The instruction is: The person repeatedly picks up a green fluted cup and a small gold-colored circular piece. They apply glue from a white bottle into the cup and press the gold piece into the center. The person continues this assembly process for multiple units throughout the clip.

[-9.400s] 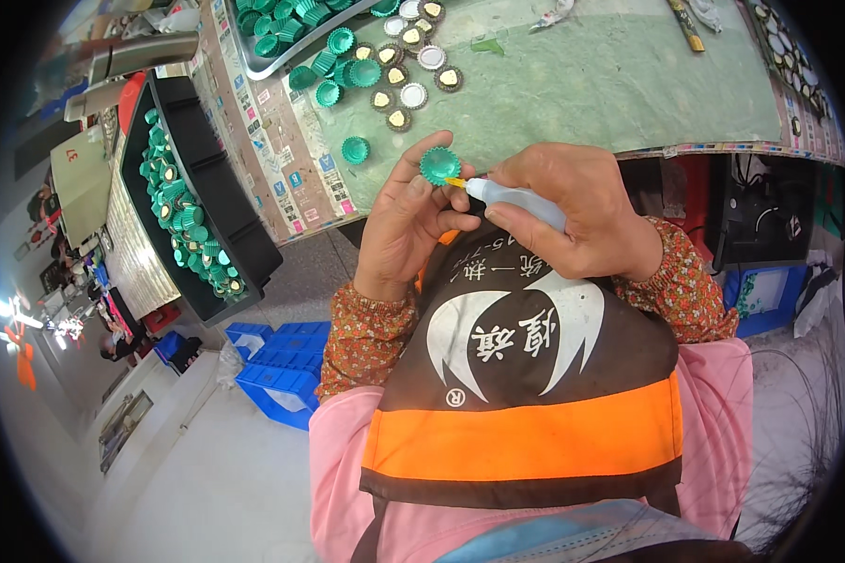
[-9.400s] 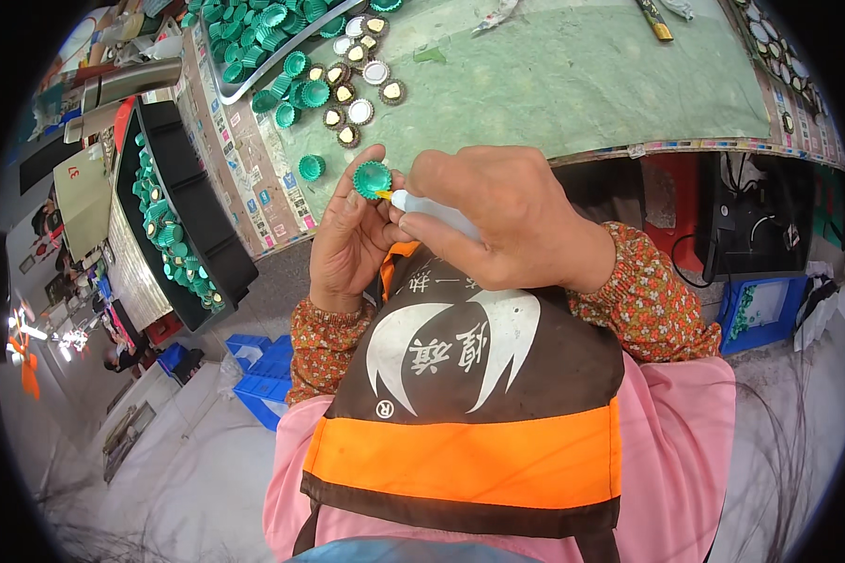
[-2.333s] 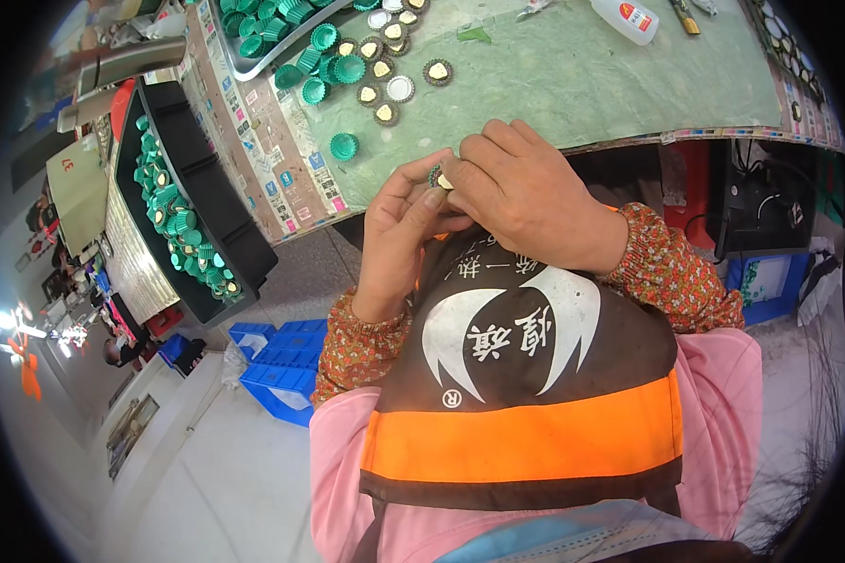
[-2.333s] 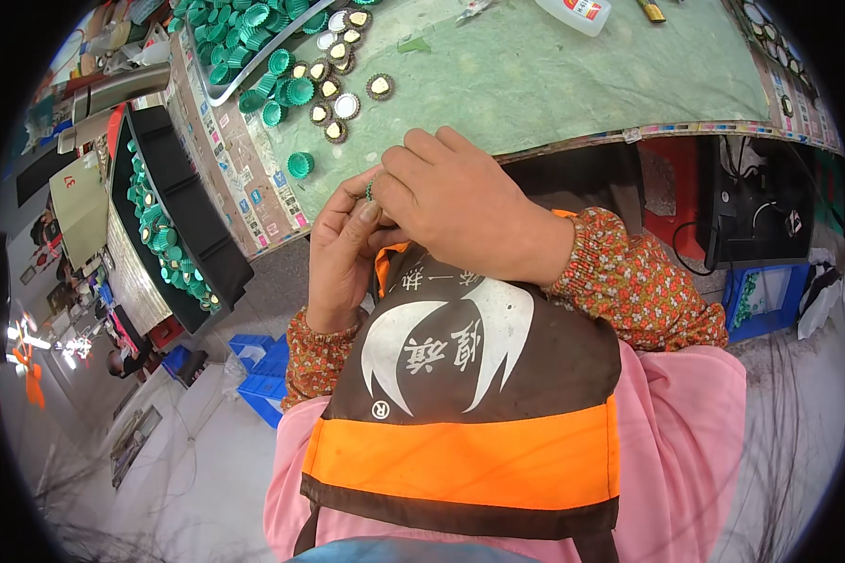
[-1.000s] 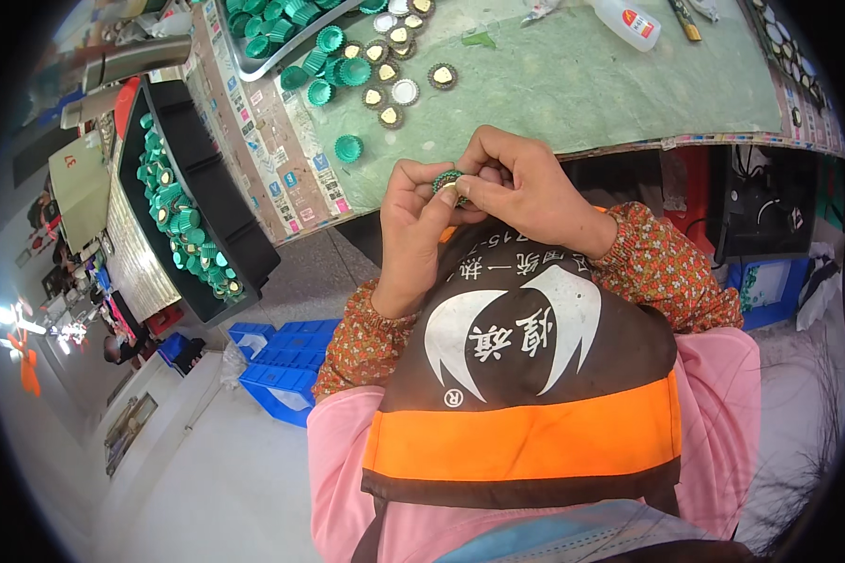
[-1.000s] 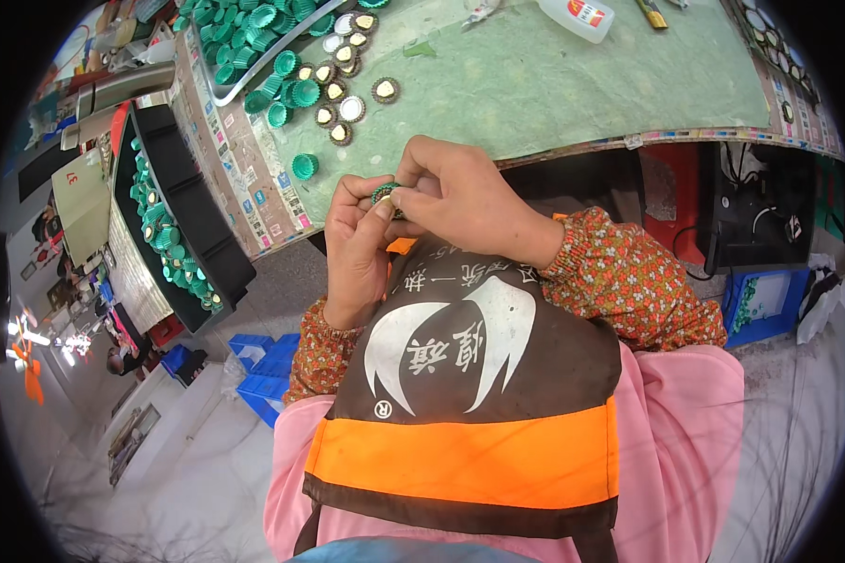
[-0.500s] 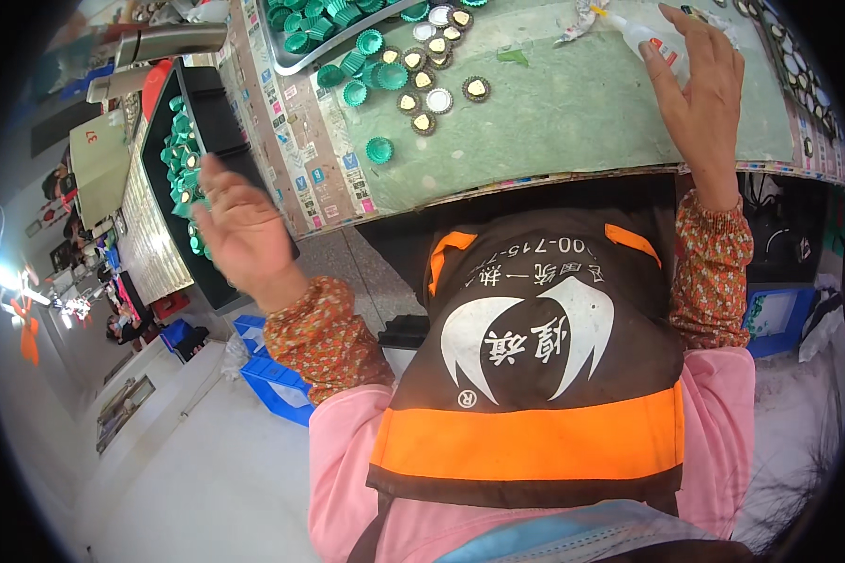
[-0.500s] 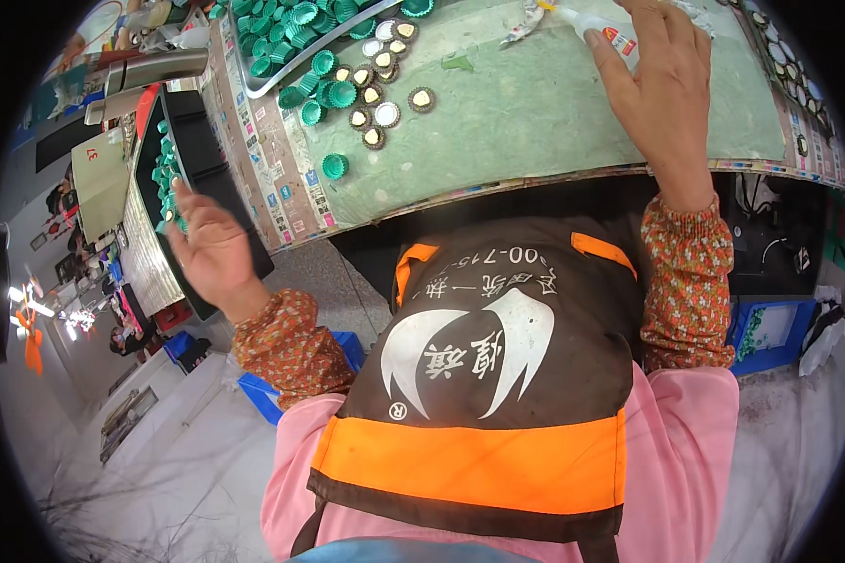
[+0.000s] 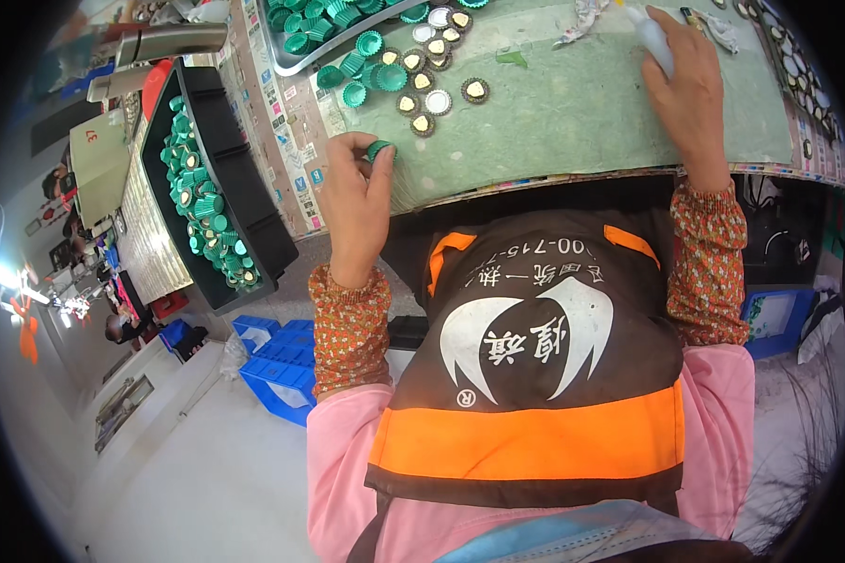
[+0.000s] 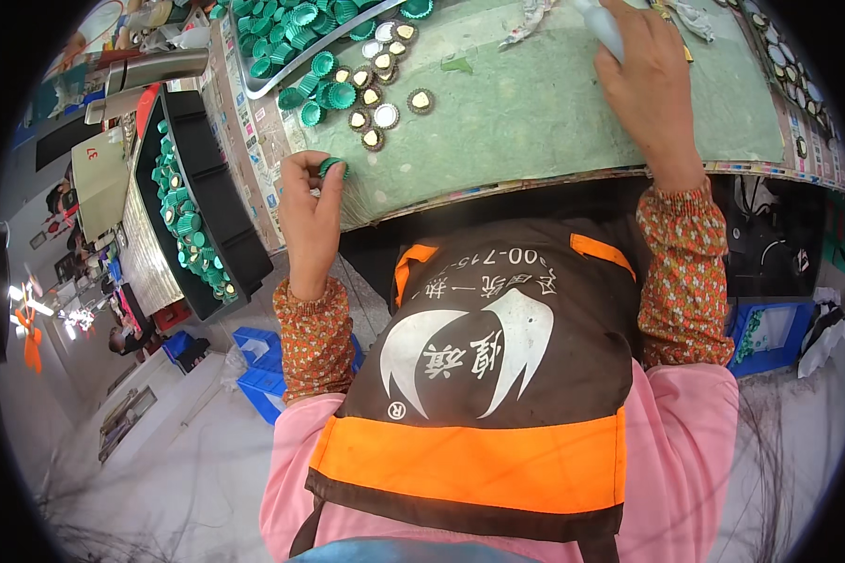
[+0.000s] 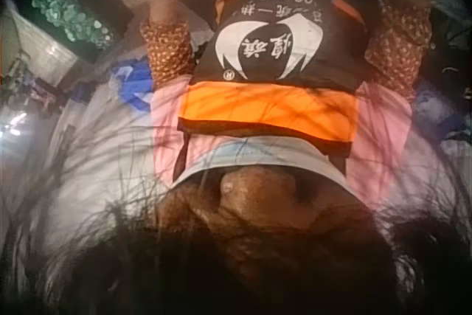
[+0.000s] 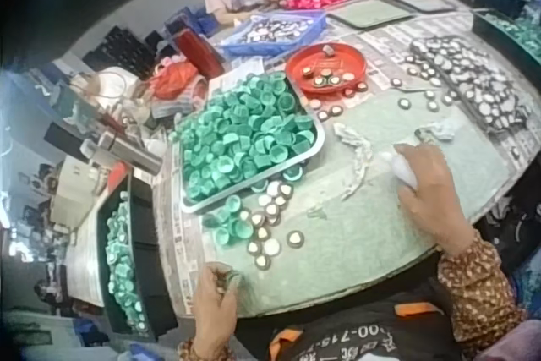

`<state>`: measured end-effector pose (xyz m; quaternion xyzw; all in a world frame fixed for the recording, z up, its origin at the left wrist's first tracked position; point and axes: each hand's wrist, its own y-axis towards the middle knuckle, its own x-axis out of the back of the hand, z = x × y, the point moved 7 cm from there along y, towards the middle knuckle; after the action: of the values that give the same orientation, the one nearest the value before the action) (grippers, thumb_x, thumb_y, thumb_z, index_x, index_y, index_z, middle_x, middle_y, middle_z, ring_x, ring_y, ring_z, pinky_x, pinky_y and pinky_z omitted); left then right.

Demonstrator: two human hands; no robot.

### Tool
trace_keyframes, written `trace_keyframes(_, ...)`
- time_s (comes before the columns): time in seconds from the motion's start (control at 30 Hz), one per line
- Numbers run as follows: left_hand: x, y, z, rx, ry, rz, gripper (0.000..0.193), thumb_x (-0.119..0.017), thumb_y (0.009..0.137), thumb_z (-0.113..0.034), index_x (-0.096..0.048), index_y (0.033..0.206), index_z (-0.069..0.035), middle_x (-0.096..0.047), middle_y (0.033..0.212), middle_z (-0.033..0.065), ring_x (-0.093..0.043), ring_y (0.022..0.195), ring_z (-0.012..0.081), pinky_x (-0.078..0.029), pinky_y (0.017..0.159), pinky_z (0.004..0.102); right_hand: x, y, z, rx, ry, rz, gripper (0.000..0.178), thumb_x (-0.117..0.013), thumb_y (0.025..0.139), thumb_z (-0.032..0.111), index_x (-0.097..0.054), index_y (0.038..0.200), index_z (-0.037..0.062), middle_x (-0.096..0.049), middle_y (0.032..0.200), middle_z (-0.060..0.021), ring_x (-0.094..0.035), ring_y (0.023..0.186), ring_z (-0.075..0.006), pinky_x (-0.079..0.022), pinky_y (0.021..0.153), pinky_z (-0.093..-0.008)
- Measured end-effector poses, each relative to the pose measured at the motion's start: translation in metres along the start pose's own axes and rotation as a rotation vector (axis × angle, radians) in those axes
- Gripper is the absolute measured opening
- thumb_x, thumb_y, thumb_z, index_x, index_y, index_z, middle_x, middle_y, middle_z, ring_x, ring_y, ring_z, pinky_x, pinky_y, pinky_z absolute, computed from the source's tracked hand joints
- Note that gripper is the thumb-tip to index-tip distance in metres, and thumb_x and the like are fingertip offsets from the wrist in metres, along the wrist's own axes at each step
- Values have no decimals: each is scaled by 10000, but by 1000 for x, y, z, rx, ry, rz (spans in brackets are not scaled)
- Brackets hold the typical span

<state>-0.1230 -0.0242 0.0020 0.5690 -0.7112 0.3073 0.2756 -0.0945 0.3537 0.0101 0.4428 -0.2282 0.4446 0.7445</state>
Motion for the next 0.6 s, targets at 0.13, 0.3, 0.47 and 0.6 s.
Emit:
trace_keyframes(0.13, -18, -7, 1, 197, -685, 99, 206, -583, 1031, -178, -463, 1181, -102, -655, 837, 67, -572, 627, 78, -436, 510, 200, 3, -11, 13, -133, 454, -107, 290, -681, 946, 120, -641, 1222, 40, -652, 960, -36, -597, 805, -84, -496, 724, -254)
trace_keyframes(0.3, -51, -28, -43, 203, -905, 227, 220, -560, 1044, -183, -417, 1202, -128, -651, 804, 43, -517, 558, 43, -407, 474, 172, -33, -43, 88, -518, 1136, 519, 371, -696, 933, 104, -599, 1280, 16, -649, 1000, -25, -612, 793, -94, -517, 735, -259)
trace_keyframes(0.47, -67, -41, -72, 139, -970, 338, 223, -531, 1064, -222, -387, 1220, -152, -633, 837, 47, -535, 591, 44, -419, 489, 173, -47, -52, 129, -414, 1323, 481, 309, -714, 912, 57, -574, 1185, 19, -637, 998, -27, -638, 866, -83, -531, 750, -250)
trace_keyframes(0.6, -77, -49, -67, 237, -1257, 559, 293, -514, 1070, -292, -371, 1288, -158, -651, 952, 121, -635, 706, 115, -546, 575, 229, -45, -53, 128, -504, 1392, 610, 231, -689, 918, 47, -570, 1114, 28, -621, 954, -19, -647, 799, -92, -530, 679, -235)
